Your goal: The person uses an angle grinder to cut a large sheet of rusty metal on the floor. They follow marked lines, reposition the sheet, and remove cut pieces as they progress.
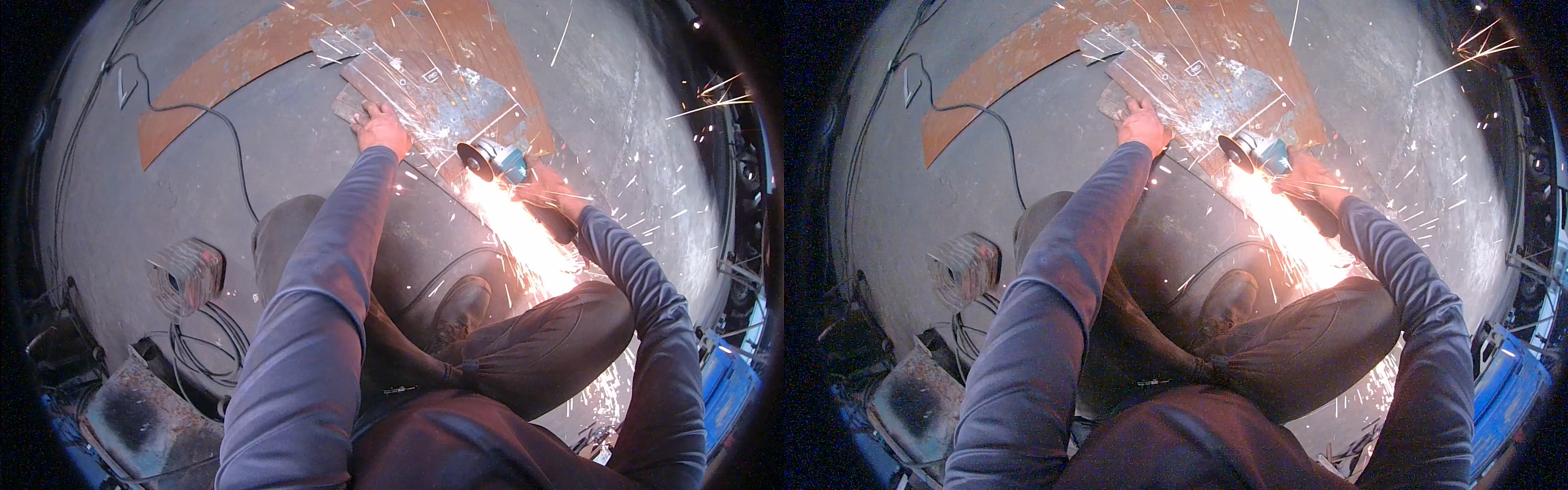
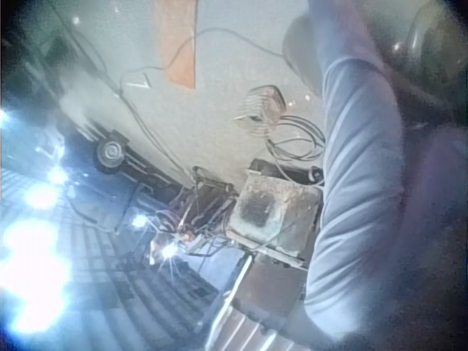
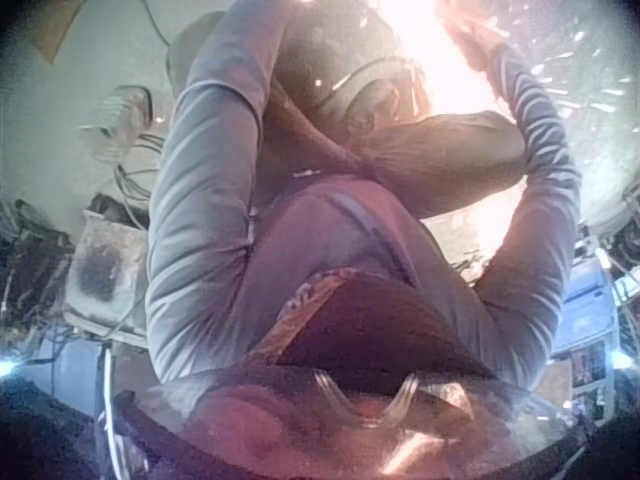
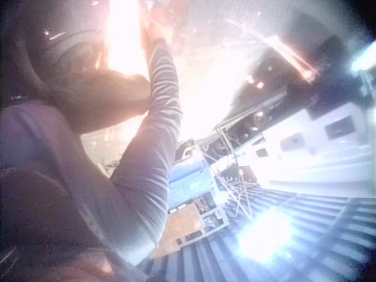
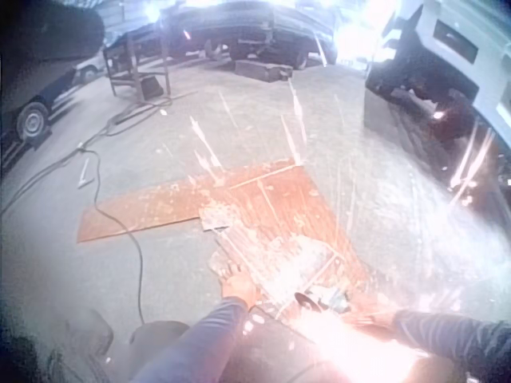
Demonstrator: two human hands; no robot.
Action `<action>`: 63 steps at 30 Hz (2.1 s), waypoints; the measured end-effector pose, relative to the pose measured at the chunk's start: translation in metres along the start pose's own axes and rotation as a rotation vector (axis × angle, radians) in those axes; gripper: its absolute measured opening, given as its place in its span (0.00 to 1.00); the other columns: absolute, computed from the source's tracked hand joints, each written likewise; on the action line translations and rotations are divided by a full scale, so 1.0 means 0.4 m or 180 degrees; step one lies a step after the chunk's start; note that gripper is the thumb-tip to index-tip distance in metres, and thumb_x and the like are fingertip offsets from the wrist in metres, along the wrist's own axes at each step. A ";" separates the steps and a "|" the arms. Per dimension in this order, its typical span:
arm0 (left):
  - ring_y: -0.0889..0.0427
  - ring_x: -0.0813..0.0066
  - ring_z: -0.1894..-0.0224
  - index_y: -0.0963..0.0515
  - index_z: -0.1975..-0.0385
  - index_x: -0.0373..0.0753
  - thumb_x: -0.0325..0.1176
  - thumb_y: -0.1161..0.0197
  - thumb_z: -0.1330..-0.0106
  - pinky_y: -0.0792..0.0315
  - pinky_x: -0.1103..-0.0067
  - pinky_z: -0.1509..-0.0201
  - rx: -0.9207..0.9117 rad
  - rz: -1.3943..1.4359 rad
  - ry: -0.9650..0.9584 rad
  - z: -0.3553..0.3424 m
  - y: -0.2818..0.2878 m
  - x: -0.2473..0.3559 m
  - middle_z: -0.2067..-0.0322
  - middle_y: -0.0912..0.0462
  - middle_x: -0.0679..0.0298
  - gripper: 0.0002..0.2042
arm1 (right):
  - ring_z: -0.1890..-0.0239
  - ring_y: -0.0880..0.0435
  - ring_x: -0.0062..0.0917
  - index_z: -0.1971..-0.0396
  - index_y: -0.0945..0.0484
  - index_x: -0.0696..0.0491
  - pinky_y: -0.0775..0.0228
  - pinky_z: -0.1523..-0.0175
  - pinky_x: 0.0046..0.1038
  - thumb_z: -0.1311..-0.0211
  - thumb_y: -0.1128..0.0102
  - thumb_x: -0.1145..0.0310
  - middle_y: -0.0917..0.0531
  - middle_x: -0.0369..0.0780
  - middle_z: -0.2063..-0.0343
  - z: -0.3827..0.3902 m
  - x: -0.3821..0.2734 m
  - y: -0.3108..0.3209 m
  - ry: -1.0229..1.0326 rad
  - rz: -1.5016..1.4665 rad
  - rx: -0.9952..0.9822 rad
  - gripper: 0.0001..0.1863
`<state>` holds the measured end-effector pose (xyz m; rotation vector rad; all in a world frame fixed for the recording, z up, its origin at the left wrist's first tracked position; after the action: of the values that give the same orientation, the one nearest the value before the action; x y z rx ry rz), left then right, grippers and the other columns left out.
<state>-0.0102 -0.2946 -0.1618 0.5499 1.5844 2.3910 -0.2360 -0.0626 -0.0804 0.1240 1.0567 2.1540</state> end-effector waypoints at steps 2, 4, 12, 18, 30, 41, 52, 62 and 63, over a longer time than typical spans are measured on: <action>0.38 0.39 0.24 0.40 0.26 0.35 0.50 0.31 0.34 0.41 0.52 0.23 -0.0037 0.0013 0.0008 -0.002 -0.003 0.000 0.23 0.45 0.44 0.42 | 0.43 0.16 0.51 0.39 0.26 0.62 0.24 0.39 0.43 0.58 0.23 0.56 0.16 0.58 0.46 0.001 -0.012 0.001 -0.0123 0.0123 0.0017 0.44; 0.38 0.37 0.25 0.40 0.27 0.35 0.48 0.27 0.39 0.40 0.55 0.23 0.0204 0.0042 0.0028 -0.008 -0.015 -0.019 0.25 0.44 0.44 0.43 | 0.43 0.16 0.51 0.38 0.27 0.62 0.24 0.38 0.43 0.58 0.23 0.56 0.17 0.58 0.46 0.005 -0.036 0.007 -0.0159 0.0117 -0.0026 0.45; 0.38 0.38 0.25 0.37 0.30 0.36 0.46 0.25 0.41 0.39 0.56 0.23 0.0187 0.0210 0.0084 -0.008 -0.011 -0.016 0.27 0.41 0.45 0.42 | 0.44 0.16 0.50 0.39 0.26 0.63 0.24 0.39 0.44 0.58 0.24 0.55 0.16 0.58 0.47 0.018 -0.044 0.012 -0.0258 0.0170 -0.0259 0.45; 0.37 0.39 0.25 0.37 0.31 0.36 0.46 0.25 0.41 0.39 0.56 0.22 0.0236 0.0250 0.0115 -0.017 -0.020 -0.020 0.27 0.40 0.46 0.41 | 0.45 0.15 0.51 0.41 0.26 0.65 0.24 0.40 0.42 0.58 0.24 0.55 0.16 0.60 0.49 0.005 -0.041 0.008 -0.0097 0.0072 -0.0098 0.44; 0.39 0.40 0.24 0.41 0.27 0.37 0.50 0.27 0.37 0.39 0.54 0.23 -0.0059 0.0107 0.0075 -0.008 -0.003 -0.013 0.24 0.45 0.46 0.43 | 0.45 0.15 0.51 0.44 0.26 0.67 0.24 0.40 0.41 0.59 0.24 0.55 0.16 0.60 0.50 -0.010 -0.035 0.009 -0.0009 -0.0006 0.0013 0.43; 0.34 0.37 0.28 0.34 0.34 0.36 0.48 0.24 0.42 0.35 0.55 0.26 0.0353 0.0321 -0.0014 -0.004 -0.002 -0.002 0.32 0.35 0.46 0.40 | 0.45 0.15 0.51 0.42 0.25 0.64 0.23 0.42 0.43 0.55 0.23 0.53 0.16 0.59 0.49 -0.027 0.022 -0.002 0.0765 -0.0434 0.0178 0.43; 0.38 0.40 0.24 0.40 0.28 0.37 0.51 0.26 0.39 0.41 0.54 0.22 -0.0016 0.0267 0.0069 -0.001 0.007 -0.016 0.24 0.44 0.46 0.44 | 0.44 0.16 0.52 0.42 0.27 0.66 0.24 0.40 0.42 0.57 0.22 0.55 0.16 0.59 0.48 -0.031 -0.031 0.002 -0.0026 0.0175 -0.0068 0.44; 0.38 0.39 0.24 0.40 0.27 0.39 0.48 0.30 0.35 0.41 0.53 0.23 -0.0036 0.0223 0.0079 -0.008 -0.001 -0.006 0.24 0.44 0.46 0.40 | 0.46 0.15 0.52 0.45 0.24 0.64 0.23 0.41 0.43 0.57 0.21 0.54 0.14 0.57 0.52 -0.045 0.002 -0.011 0.0191 -0.0152 0.0093 0.41; 0.38 0.39 0.24 0.39 0.27 0.39 0.48 0.30 0.36 0.41 0.53 0.23 -0.0062 0.0225 0.0091 -0.005 0.003 -0.011 0.24 0.44 0.46 0.40 | 0.46 0.15 0.52 0.45 0.24 0.65 0.23 0.41 0.43 0.56 0.21 0.53 0.14 0.57 0.53 -0.025 -0.026 0.002 0.0150 -0.0042 0.0099 0.41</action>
<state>-0.0072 -0.2984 -0.1621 0.5796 1.5767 2.4738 -0.2326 -0.0764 -0.0841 0.0810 1.1151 2.1385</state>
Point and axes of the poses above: each hand's wrist, its own z-axis away from the middle knuckle, its own y-axis out of the back of the hand, x = y × z, the point moved 5 cm from there along -z, towards the middle knuckle
